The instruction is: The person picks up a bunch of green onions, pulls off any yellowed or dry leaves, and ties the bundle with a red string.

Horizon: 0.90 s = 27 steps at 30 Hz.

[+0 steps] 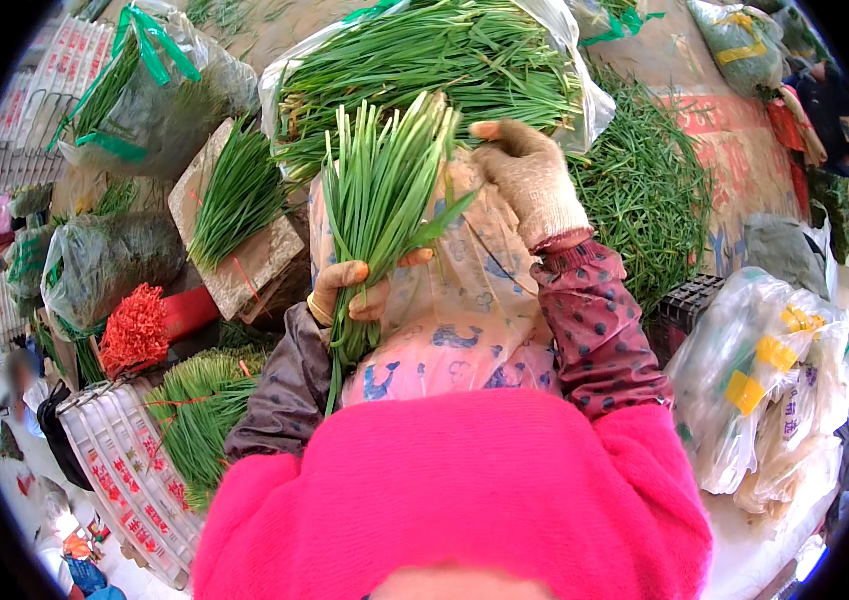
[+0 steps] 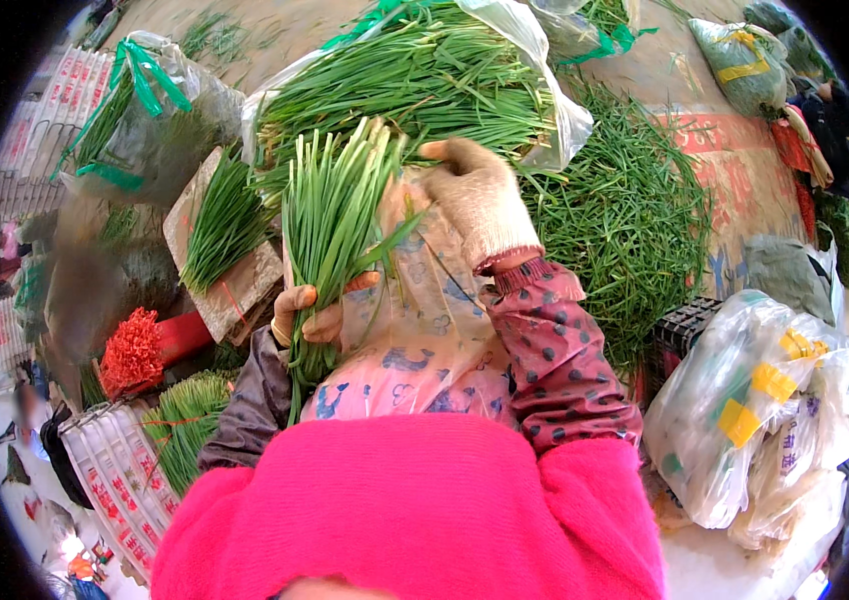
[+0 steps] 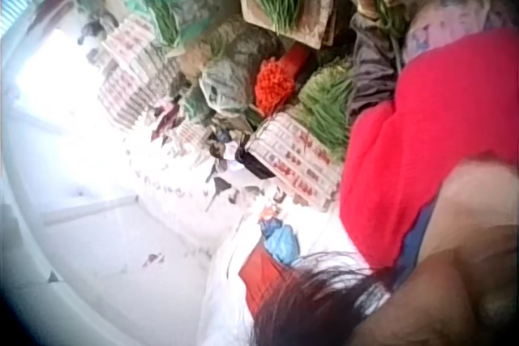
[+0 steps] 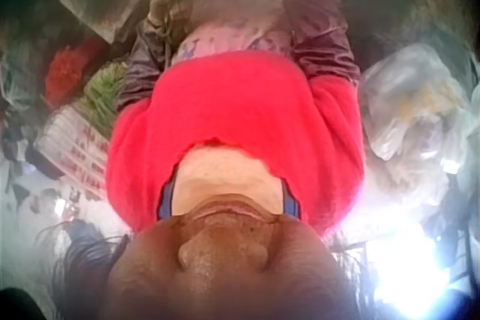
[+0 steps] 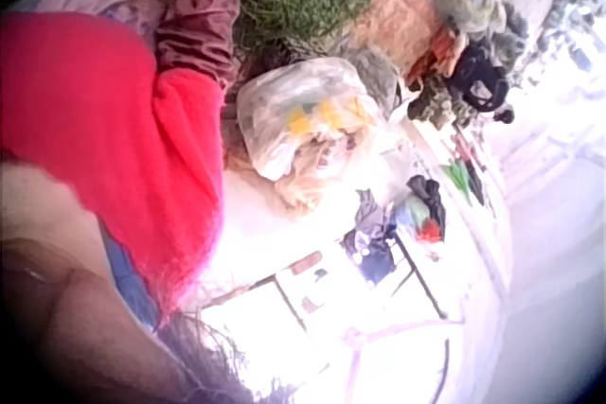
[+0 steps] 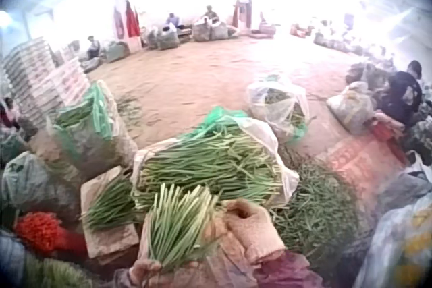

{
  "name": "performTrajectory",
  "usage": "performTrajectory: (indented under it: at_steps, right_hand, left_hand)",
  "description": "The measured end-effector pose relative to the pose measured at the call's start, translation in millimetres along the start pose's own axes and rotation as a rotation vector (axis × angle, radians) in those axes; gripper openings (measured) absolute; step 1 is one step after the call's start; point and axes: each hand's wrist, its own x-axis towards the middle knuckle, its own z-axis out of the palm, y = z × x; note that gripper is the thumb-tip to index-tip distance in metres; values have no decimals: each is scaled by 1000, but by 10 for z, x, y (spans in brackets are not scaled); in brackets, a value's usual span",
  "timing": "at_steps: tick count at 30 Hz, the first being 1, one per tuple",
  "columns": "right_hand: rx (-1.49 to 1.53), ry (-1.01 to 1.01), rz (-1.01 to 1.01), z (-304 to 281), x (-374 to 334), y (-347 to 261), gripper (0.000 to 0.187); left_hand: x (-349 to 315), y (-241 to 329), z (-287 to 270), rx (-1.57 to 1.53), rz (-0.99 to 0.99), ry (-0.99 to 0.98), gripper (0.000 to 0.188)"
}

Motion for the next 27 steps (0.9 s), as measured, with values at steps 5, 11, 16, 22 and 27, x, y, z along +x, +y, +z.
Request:
performTrajectory:
  at_steps: [5,11,16,22,27]
  right_hand:
    - [-103,65,-116,-128,-290,-173,18]
    - [-585,-407,-396,262,-537,-242,22]
    - [-62,-1184,159,110,-578,-572,20]
    - [535,-763,-51,-844,-515,-119,23]
    - [-576,-84,113,-775,-469,73,38]
  left_hand:
    - [-10,-17,27,0,53,114,79]
    - [16,-53,43,48,64,204,73]
    - [-15,-24,68,-11,97,231,72]
    - [-105,1,-158,50,120,129,70]
    - [-112,64,-246,122,63,34,73]
